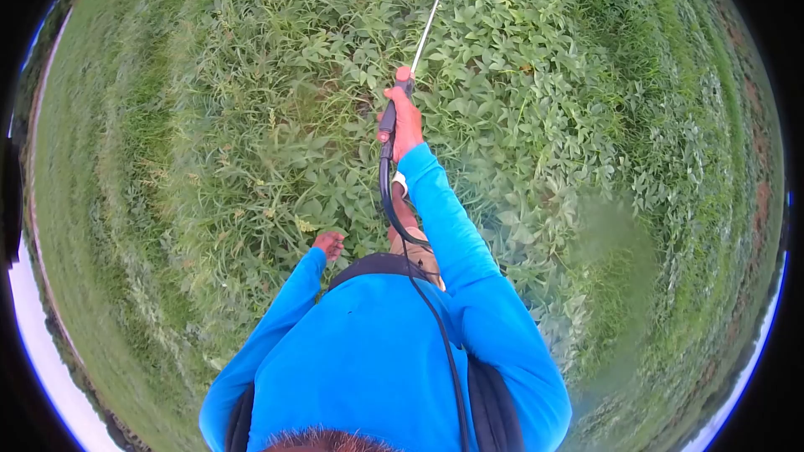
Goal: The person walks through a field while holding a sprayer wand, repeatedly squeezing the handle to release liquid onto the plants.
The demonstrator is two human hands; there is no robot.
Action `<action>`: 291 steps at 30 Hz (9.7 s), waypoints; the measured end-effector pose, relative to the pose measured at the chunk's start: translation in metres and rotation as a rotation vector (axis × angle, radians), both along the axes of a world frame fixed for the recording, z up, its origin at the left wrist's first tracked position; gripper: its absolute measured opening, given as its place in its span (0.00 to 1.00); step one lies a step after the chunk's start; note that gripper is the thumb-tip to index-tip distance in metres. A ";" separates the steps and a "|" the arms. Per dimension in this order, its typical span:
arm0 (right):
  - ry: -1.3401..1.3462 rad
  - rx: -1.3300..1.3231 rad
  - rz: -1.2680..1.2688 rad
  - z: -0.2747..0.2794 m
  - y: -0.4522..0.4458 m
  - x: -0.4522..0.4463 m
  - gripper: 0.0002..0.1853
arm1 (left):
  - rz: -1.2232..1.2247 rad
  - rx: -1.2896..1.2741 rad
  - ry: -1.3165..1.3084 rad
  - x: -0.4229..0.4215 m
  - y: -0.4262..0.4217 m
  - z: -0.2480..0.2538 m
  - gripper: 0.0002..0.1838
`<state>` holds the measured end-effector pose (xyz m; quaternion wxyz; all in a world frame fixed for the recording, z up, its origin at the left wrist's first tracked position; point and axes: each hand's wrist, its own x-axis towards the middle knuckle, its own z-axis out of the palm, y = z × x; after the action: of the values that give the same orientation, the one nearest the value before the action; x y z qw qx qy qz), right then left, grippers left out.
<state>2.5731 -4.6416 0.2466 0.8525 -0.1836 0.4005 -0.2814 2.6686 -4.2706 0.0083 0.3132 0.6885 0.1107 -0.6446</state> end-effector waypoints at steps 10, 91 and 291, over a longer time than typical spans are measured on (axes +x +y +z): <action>-0.028 0.033 0.136 -0.010 -0.070 0.044 0.18 | -0.070 -0.050 -0.023 0.050 -0.073 -0.001 0.11; -0.390 0.449 0.924 0.105 -0.299 0.442 0.15 | 0.268 -0.064 0.002 0.428 -0.384 -0.005 0.11; 0.205 0.288 0.337 0.139 -1.185 0.578 0.14 | 0.255 -0.126 -0.046 0.750 -1.269 -0.001 0.12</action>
<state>3.1516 -5.8270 0.3851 0.8597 -0.1520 0.4845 -0.0550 3.4184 -5.5395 0.0073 0.4377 0.6625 0.1494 -0.5892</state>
